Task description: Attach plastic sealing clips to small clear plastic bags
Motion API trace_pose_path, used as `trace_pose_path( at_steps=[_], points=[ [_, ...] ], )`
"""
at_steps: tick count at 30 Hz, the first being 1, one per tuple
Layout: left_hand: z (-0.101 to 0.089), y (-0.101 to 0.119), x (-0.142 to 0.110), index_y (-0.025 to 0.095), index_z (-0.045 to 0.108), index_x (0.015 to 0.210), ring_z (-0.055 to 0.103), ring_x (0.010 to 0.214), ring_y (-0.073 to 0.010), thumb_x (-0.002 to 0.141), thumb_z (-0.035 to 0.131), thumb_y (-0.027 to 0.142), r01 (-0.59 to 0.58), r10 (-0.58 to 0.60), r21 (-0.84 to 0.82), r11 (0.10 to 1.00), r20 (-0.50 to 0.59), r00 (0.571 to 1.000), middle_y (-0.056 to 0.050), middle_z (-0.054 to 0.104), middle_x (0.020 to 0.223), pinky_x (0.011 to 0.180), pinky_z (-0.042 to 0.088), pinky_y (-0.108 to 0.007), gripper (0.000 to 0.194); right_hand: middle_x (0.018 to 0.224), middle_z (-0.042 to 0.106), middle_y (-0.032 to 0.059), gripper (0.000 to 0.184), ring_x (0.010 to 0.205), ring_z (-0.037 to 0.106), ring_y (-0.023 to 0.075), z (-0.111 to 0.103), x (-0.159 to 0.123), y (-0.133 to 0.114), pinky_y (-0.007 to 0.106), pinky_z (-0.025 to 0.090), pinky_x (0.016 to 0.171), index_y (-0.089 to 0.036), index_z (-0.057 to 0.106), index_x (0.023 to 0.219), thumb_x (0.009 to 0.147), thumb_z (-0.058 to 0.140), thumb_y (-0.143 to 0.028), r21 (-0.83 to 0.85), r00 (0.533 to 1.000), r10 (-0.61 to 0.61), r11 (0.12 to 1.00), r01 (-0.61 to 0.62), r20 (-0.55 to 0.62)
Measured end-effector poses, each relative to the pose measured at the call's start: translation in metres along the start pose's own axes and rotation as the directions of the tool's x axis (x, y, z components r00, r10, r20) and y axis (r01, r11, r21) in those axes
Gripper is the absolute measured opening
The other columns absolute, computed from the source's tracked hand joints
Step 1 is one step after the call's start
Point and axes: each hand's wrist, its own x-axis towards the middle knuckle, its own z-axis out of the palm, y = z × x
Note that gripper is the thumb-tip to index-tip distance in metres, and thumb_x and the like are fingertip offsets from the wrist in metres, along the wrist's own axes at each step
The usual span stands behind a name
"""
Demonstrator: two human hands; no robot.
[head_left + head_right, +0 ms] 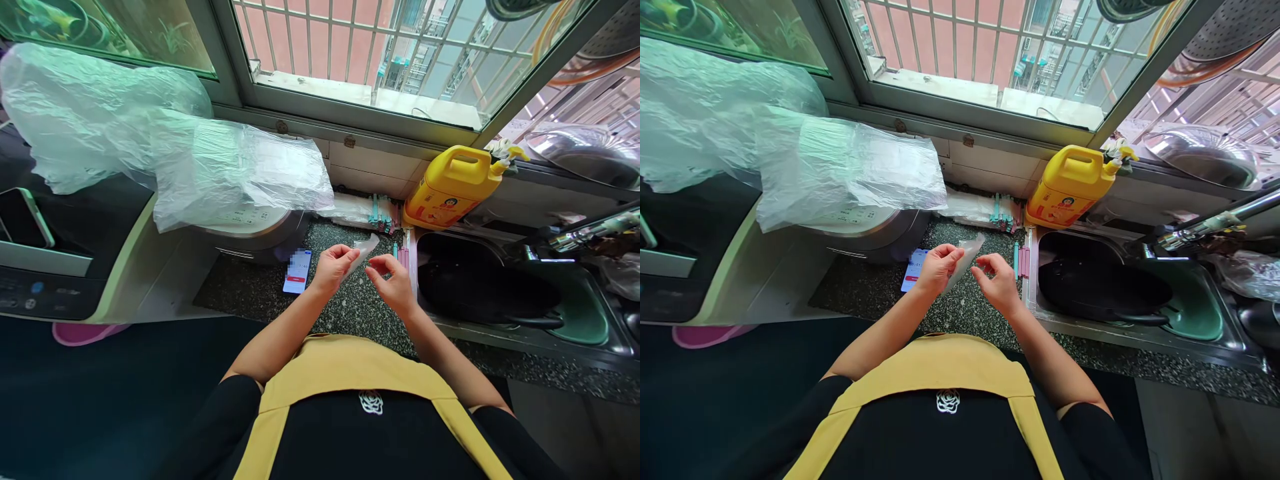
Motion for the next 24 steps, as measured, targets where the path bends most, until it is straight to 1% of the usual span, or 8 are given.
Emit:
trace_pose_path(
  at_steps=[3,6,9,12,16,19,22,24],
  points=[
    [0.001,0.000,0.001,0.014,0.048,0.051,0.027,0.032,-0.0002,0.049,0.078,0.038,0.028,-0.028,-0.047,0.998,0.001,1.000,0.009,0.036,0.036,0.036,0.016,-0.018,0.039,0.080,0.060,0.0023,0.016,0.067,0.053,0.0135,0.009,0.000,-0.002,0.029,0.045,0.063,-0.020,0.058,0.084,0.076,0.060,-0.034,-0.007,0.999,-0.024,1.000,0.024,0.042],
    [0.002,0.001,0.001,0.014,0.046,0.051,0.028,0.032,-0.0002,0.045,0.080,0.037,0.066,-0.064,-0.105,0.992,0.018,0.998,0.010,0.036,0.036,0.036,0.017,-0.017,0.042,0.081,0.061,0.0029,0.016,0.069,0.054,0.0142,0.012,0.004,-0.003,0.029,0.045,0.065,-0.020,0.059,0.086,0.076,0.060,-0.033,0.005,0.998,-0.032,0.999,0.032,0.062],
    [0.003,0.001,0.000,0.015,0.043,0.051,0.030,0.034,-0.0007,0.046,0.080,0.037,0.093,-0.086,-0.141,0.986,0.053,0.995,0.010,0.036,0.037,0.036,0.020,-0.017,0.043,0.080,0.062,0.0027,0.015,0.071,0.055,0.0149,0.015,0.007,-0.005,0.029,0.045,0.066,-0.021,0.061,0.083,0.074,0.062,-0.034,0.011,0.997,-0.029,1.000,0.028,0.074],
    [0.003,0.001,0.000,0.015,0.041,0.051,0.033,0.034,-0.0011,0.048,0.080,0.037,0.109,-0.097,-0.155,0.982,0.082,0.992,0.009,0.039,0.038,0.036,0.022,-0.017,0.044,0.075,0.062,0.0019,0.013,0.067,0.055,0.0139,0.018,0.008,-0.007,0.028,0.045,0.065,-0.020,0.062,0.077,0.076,0.059,-0.033,0.036,0.998,-0.013,0.999,0.011,0.066],
    [0.002,-0.001,0.002,0.015,0.040,0.050,0.034,0.034,-0.0014,0.050,0.079,0.039,0.128,-0.120,-0.140,0.982,0.066,0.991,0.008,0.040,0.038,0.036,0.022,-0.017,0.045,0.069,0.060,0.0011,0.016,0.063,0.053,0.0130,0.020,0.010,-0.006,0.027,0.044,0.062,-0.020,0.060,0.071,0.079,0.055,-0.032,0.074,0.998,-0.014,0.997,0.009,0.065],
    [0.002,-0.001,0.004,0.015,0.041,0.050,0.033,0.034,-0.0012,0.050,0.079,0.039,0.128,-0.122,-0.158,0.979,0.048,0.991,0.008,0.039,0.039,0.036,0.022,-0.017,0.045,0.068,0.059,0.0009,0.017,0.063,0.052,0.0128,0.020,0.011,-0.005,0.027,0.043,0.061,-0.020,0.058,0.069,0.080,0.053,-0.033,0.091,0.998,-0.004,0.996,-0.002,0.067],
    [0.001,-0.002,0.004,0.015,0.040,0.051,0.032,0.035,-0.0005,0.048,0.080,0.039,0.122,-0.114,-0.204,0.971,0.052,0.992,0.009,0.038,0.040,0.036,0.020,-0.016,0.046,0.068,0.057,0.0005,0.019,0.063,0.051,0.0127,0.016,0.011,-0.003,0.026,0.042,0.061,-0.020,0.056,0.070,0.080,0.051,-0.035,0.099,0.997,0.028,0.994,-0.035,0.073],
    [-0.001,-0.002,0.005,0.015,0.040,0.052,0.032,0.035,-0.0002,0.049,0.079,0.040,0.123,-0.120,-0.220,0.968,0.029,0.992,0.009,0.039,0.043,0.035,0.019,-0.016,0.046,0.067,0.056,0.0001,0.021,0.063,0.050,0.0127,0.012,0.010,-0.001,0.026,0.042,0.061,-0.020,0.054,0.070,0.081,0.050,-0.037,0.093,0.996,0.058,0.994,-0.064,0.068]
  ],
)
